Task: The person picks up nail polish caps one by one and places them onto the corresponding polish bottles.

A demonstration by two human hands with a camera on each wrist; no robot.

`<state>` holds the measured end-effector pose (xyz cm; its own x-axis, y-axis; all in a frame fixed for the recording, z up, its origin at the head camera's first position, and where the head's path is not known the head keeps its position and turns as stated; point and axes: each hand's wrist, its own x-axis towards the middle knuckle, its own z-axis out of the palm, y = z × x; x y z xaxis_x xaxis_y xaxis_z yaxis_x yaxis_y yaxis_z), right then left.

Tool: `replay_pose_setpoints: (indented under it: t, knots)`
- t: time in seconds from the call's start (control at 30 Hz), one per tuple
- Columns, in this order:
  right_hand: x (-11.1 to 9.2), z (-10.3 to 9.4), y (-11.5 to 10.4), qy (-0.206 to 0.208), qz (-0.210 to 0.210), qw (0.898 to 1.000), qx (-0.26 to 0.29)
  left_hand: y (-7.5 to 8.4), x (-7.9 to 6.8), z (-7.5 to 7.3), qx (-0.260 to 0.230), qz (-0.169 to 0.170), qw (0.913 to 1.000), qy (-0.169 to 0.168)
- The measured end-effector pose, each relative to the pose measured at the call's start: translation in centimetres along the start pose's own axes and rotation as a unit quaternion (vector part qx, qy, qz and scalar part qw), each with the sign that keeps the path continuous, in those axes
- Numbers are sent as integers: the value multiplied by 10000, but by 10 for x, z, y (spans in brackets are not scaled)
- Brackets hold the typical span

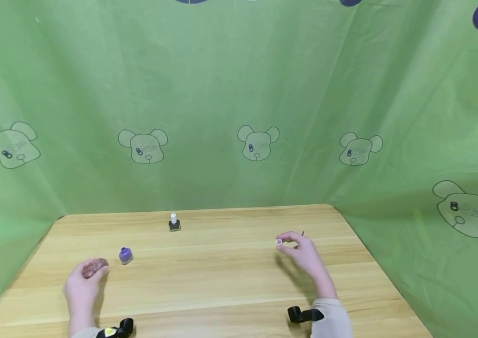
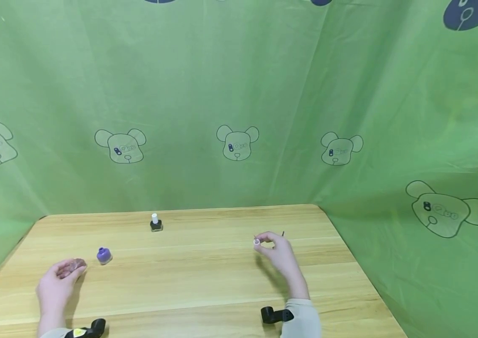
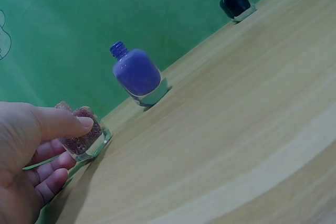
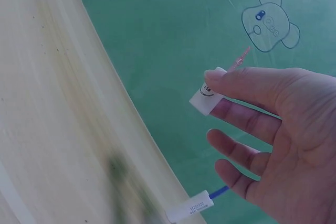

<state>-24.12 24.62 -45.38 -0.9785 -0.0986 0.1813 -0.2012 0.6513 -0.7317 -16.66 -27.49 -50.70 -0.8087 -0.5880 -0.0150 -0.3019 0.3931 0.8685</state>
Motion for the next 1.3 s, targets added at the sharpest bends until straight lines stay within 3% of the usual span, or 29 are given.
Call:
replay_pose_setpoints:
  t: [0.27,0.57,0.73,0.97,1.3]
  knots:
    - [0,11,-6,-174,-157,9995,212,0,-2,1,402,204,9983,361]
    - [3,31,-15,-438,-226,9986,166,7,-3,-5,286,152,9988,361]
    - [2,42,-21,-489,-181,9985,190,17,-5,-11,303,209,9990,268]
    - [1,57,-31,-625,-442,9970,138,35,-7,-15,329,573,9977,179]
    - [-3,66,-43,-479,-584,9971,-115,62,-17,-4,235,1104,9936,89]
